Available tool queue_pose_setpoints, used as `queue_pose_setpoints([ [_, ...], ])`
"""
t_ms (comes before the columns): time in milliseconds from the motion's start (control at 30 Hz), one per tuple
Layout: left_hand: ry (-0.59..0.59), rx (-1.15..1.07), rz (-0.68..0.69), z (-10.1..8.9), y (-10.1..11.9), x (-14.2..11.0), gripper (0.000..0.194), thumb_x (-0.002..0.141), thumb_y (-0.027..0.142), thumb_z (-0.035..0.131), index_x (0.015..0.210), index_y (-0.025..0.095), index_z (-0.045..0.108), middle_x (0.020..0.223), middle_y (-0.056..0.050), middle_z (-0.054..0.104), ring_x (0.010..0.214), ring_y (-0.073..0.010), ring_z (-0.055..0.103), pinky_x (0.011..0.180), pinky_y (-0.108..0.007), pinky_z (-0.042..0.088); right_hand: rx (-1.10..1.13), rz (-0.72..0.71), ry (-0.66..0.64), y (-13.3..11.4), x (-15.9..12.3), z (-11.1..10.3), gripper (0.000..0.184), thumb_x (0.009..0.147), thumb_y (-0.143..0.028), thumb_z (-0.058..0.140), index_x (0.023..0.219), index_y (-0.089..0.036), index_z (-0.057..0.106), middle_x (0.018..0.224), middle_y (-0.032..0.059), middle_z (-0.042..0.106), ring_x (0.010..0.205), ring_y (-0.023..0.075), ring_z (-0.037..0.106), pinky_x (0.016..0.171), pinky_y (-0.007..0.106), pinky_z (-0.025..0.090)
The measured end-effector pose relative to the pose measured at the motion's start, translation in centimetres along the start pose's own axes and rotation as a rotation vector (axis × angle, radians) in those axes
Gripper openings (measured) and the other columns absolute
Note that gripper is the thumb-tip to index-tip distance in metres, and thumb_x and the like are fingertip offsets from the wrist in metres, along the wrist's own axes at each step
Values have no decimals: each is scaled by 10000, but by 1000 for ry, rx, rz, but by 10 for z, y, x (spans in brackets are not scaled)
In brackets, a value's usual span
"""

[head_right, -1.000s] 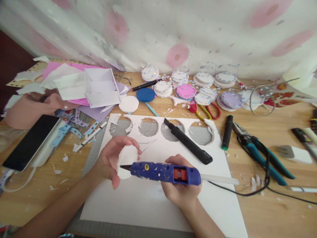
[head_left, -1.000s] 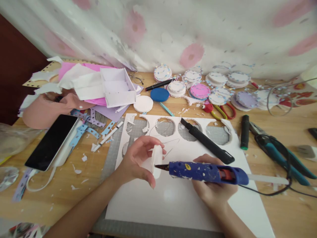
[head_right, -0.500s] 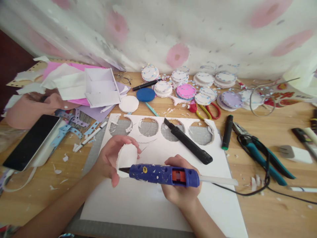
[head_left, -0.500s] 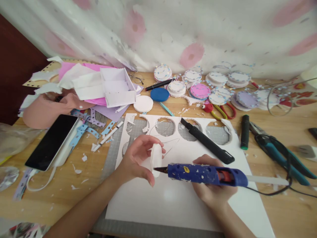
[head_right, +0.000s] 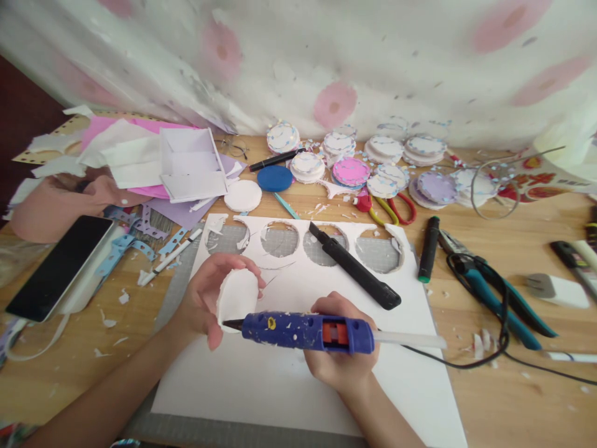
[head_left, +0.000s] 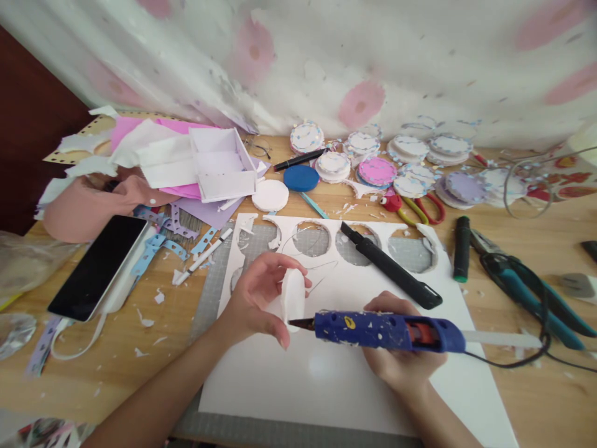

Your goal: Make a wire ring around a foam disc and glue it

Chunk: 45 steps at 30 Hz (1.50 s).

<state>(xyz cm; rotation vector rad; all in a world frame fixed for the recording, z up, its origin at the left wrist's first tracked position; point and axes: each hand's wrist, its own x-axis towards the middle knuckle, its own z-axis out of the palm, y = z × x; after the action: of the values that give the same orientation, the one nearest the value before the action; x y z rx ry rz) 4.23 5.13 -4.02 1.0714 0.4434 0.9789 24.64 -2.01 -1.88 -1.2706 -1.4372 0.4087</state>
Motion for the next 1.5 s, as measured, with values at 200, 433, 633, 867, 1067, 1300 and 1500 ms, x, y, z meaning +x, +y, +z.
queue_pose_setpoints([
  [200,7,-18,10,1,2,1,804,394,319,937,1112,238,584,1077,-62,612,926,-210,633,779,-307,545,-15,7,-26,-1,1,0,123,681,-112,600,729,-196,525,540,-38,496,424,120,507,381,231,366],
  [433,18,-26,9,3,4,2,778,402,329,934,1095,236,592,1069,-71,624,920,-228,649,773,-329,564,6,10,-39,-1,2,0,121,682,-105,583,725,-196,515,552,-31,502,411,116,494,378,236,355],
  [633,41,-49,40,3,2,4,797,377,353,936,1089,229,600,1056,-69,624,906,-238,662,755,-335,585,-4,-1,-67,1,0,-2,121,684,-95,572,733,-192,518,585,-14,523,435,121,502,395,241,354],
  [867,41,-87,45,2,4,5,770,405,348,931,1094,234,607,1050,-62,643,914,-234,672,744,-323,601,-52,-7,-79,2,0,-3,112,693,-96,571,745,-189,536,570,-17,522,439,119,501,404,241,367],
  [1067,81,-124,39,3,4,6,744,403,393,923,1062,233,618,1036,-58,673,902,-246,684,738,-339,595,-47,-28,-75,3,0,-3,124,700,-84,574,764,-186,549,589,-4,536,458,132,529,418,253,403],
  [1300,115,-93,60,2,4,6,736,420,462,901,1059,231,618,1029,-62,692,896,-265,689,823,-426,570,-80,-46,-34,6,-1,-1,130,694,-83,596,761,-192,567,591,-7,546,477,143,547,413,253,400],
  [1500,93,-93,83,-2,2,5,754,450,485,886,1102,236,600,1071,-70,697,946,-272,688,863,-431,563,-119,-73,3,6,-2,-1,136,694,-78,604,751,-195,567,586,-8,555,477,147,553,407,252,398],
])
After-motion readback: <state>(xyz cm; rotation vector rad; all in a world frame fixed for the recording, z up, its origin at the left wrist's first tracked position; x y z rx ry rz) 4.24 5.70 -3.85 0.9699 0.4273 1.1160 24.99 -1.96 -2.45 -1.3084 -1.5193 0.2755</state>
